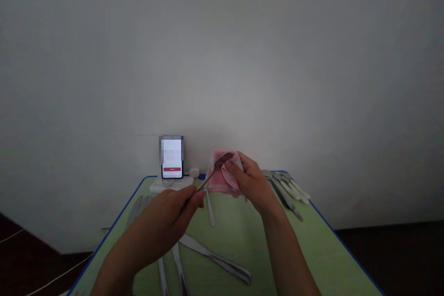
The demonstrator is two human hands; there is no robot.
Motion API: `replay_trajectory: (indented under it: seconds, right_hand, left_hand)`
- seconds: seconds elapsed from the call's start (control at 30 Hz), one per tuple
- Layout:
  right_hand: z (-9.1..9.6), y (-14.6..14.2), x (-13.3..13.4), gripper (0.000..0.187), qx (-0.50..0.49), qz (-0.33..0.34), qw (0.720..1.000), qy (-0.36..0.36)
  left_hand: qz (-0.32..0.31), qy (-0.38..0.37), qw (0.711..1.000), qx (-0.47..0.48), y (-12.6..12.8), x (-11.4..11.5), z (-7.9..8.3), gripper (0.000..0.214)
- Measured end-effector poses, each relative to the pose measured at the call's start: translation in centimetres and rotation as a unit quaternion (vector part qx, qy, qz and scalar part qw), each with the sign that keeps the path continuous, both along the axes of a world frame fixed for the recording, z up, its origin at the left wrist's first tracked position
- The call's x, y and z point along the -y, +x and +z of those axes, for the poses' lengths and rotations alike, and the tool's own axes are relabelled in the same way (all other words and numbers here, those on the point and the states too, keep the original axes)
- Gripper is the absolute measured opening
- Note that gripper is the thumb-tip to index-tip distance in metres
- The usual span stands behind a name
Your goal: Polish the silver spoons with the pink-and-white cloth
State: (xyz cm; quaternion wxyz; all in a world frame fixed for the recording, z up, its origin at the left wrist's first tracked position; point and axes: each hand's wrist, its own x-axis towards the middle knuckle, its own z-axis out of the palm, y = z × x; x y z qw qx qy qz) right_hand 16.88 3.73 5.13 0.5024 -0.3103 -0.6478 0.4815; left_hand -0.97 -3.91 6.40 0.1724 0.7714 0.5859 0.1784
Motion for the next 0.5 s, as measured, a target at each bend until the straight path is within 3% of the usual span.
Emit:
replay_trajectory:
  seconds: [0.5]
  right_hand:
    - [-0.2, 0.05, -0.22, 0.021, 0.015, 0.006, 1.0, 0.014]
  left_hand:
    - [-0.005, -0.007, 1.0, -0.006, 0.02, 0.11, 0.12, 0.04]
